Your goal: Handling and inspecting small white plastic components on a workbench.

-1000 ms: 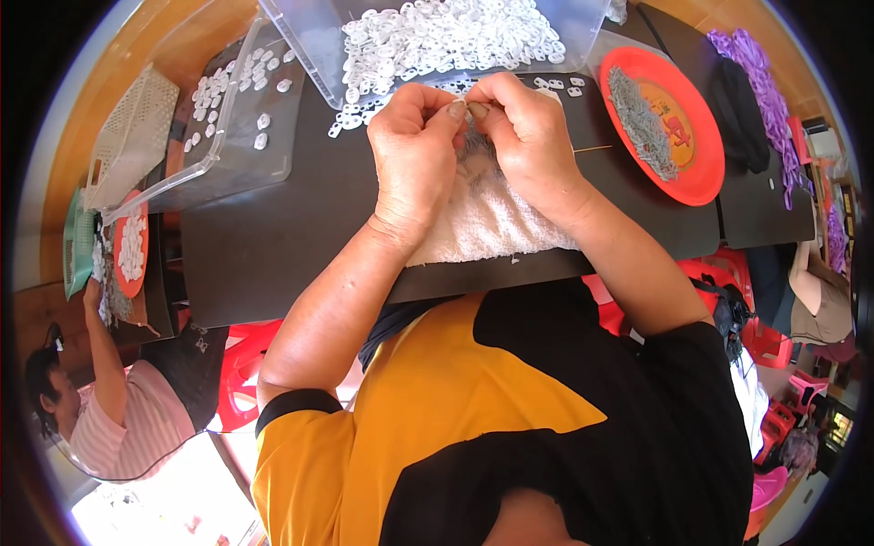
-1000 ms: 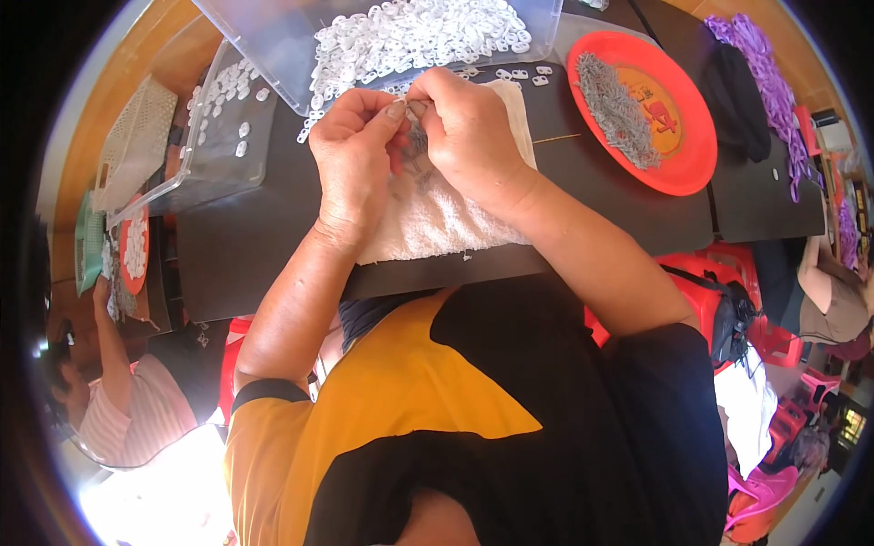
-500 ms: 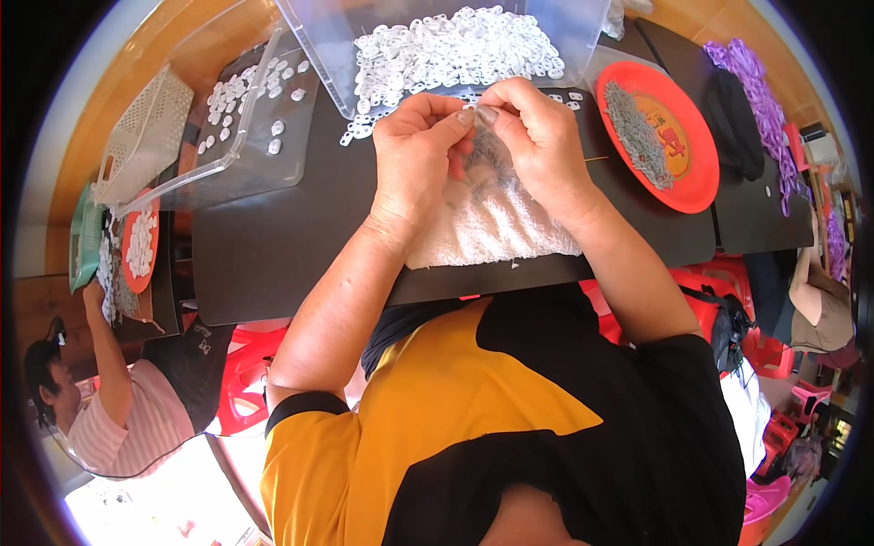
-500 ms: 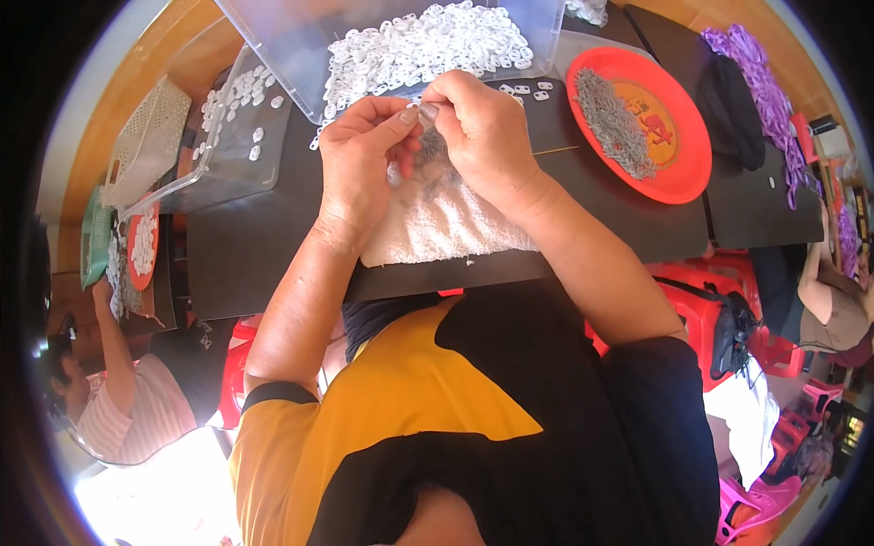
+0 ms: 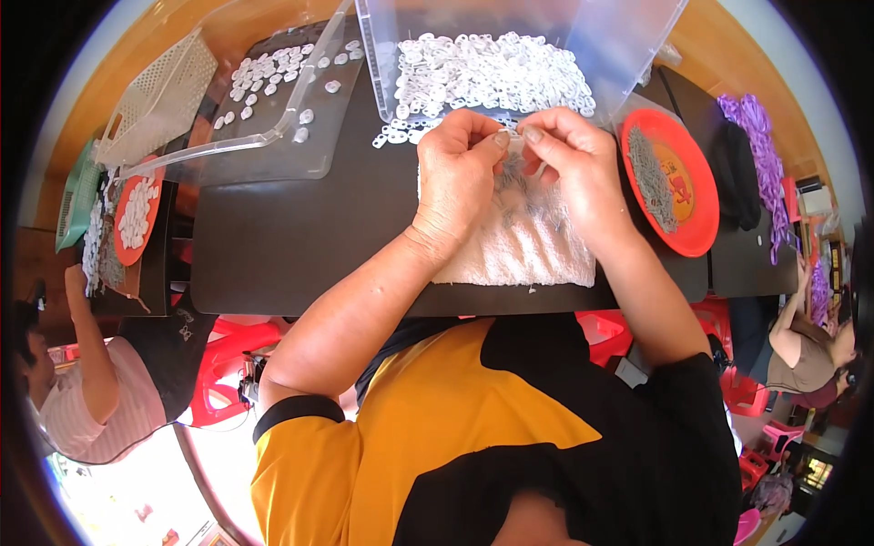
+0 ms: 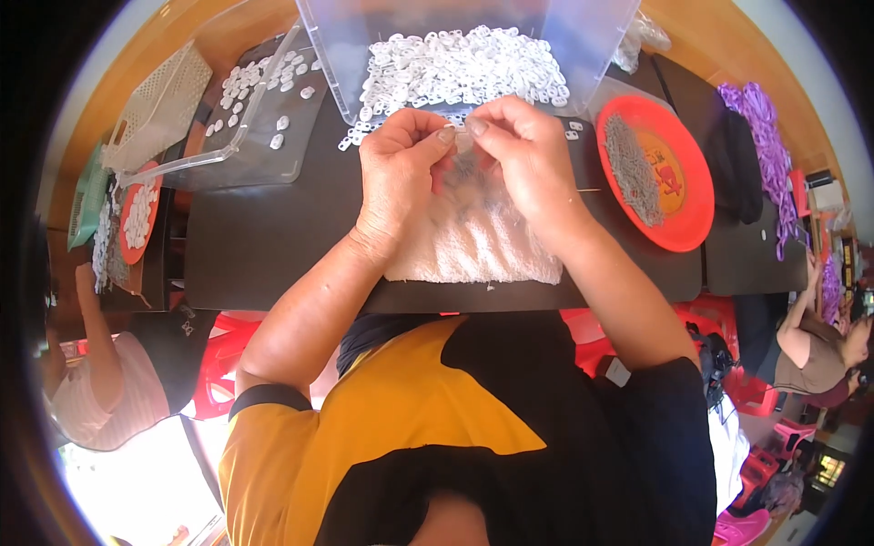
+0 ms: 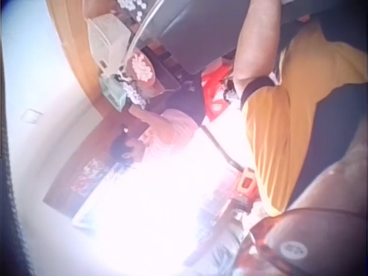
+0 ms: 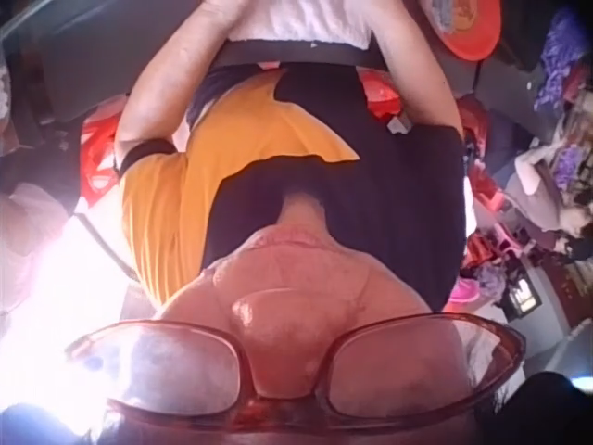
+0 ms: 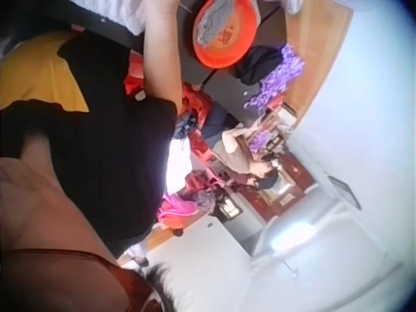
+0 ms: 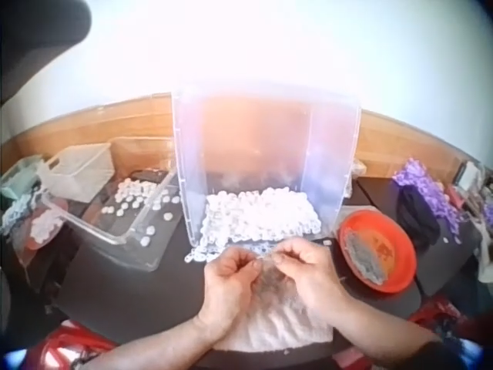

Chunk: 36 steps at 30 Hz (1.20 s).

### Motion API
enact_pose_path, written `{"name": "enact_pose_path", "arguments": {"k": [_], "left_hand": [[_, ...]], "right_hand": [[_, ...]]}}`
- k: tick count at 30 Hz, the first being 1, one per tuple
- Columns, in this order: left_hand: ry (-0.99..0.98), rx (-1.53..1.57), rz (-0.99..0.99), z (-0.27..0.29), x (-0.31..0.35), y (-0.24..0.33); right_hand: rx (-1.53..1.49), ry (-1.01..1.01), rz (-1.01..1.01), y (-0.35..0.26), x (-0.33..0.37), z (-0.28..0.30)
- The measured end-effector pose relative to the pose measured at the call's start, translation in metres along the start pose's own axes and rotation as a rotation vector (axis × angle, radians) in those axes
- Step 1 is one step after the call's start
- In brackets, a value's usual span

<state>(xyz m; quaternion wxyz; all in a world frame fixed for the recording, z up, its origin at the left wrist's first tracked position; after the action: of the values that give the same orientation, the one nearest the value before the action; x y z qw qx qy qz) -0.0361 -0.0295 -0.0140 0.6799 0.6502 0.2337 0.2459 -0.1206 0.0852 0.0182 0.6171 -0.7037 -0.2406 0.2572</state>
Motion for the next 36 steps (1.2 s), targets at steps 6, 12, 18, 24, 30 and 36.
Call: {"name": "enact_pose_path", "arguments": {"k": [6,12,18,24,30,36], "left_hand": [[-0.004,0.091,0.100,0.003,-0.005,-0.003],[0.018,0.126,0.095,0.006,-0.007,-0.002],[0.027,0.083,0.133,0.005,-0.008,-0.004],[0.048,0.138,0.154,0.008,-0.008,-0.001],[0.052,0.145,0.162,0.014,-0.010,0.004],[0.056,0.116,0.165,0.012,-0.007,0.003]], "right_hand": [[0.699,-0.155,0.370,-0.004,-0.111,-0.018],[1.241,-0.239,0.528,0.015,-0.177,-0.078],[1.348,-0.295,0.513,0.030,-0.178,-0.068],[0.965,-0.205,0.485,0.012,-0.150,-0.023],[0.735,-0.150,0.434,0.005,-0.097,0.014],[0.796,-0.104,0.467,0.015,-0.040,0.036]]}}
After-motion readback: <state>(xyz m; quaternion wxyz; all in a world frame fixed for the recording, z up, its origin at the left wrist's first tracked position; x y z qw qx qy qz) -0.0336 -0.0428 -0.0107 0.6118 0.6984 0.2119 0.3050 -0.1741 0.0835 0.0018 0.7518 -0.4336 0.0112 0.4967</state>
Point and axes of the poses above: each hand's wrist, its own x-axis away from the middle knuckle, its own z-axis out of the back of the hand, y = z × x, the point moved 4 cm from there along -x, towards the middle knuckle, and after that the axes turned 14 degrees about -x, right-handed, at the moved point
